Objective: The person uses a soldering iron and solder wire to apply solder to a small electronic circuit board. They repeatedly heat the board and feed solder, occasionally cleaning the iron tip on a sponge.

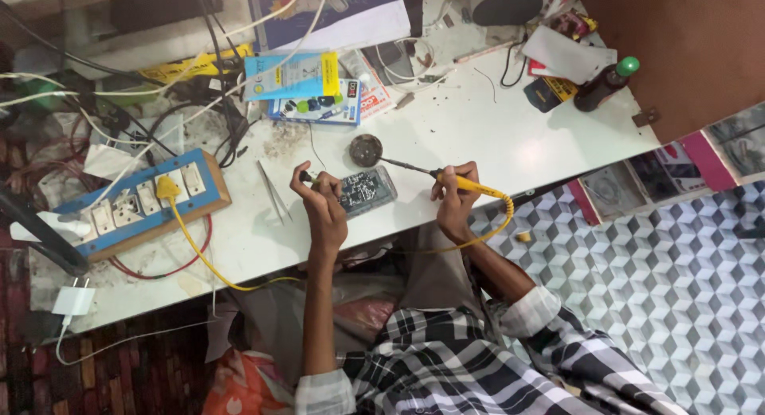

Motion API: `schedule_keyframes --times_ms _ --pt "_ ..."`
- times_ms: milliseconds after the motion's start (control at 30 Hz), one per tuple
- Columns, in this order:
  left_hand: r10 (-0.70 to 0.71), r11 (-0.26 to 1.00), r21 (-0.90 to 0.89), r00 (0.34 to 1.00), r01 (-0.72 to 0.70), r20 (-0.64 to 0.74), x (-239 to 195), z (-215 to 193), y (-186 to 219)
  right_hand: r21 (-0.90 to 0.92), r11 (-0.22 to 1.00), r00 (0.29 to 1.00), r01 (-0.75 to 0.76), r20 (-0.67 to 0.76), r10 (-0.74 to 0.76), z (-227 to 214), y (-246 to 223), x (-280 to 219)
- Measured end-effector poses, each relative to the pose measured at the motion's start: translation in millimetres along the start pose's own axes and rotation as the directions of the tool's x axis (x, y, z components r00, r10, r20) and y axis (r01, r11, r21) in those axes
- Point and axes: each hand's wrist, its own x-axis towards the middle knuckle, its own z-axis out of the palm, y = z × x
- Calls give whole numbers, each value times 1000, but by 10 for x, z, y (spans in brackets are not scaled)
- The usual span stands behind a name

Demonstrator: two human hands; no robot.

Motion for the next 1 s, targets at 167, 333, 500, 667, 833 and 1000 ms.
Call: schedule_keyframes --times_ms 167,333,500,667,833,1000 --pt "-7 991 -133 1000 8 12 52 49 -76 11 1000 1000 -3 31 3 -1 -107 74" --pt "24 997 -70 1000 -23 6 1 7 -40 -106 992 997 -73 32 77 158 -187 142" --pt "19 999 -51 999 -18 36 12 -4 73 -234 971 988 -54 126 85 352 -377 135" --pt "43 995 -88 998 -39 40 43 -3 83 -316 947 977 51 211 18 587 -518 224" --pt "4 993 -116 1000 -3 12 4 -2 70 -426 899 944 99 326 50 731 -620 345" --pt "-74 992 -104 997 73 -6 50 -8 45 -534 823 927 194 375 25 744 -631 431"
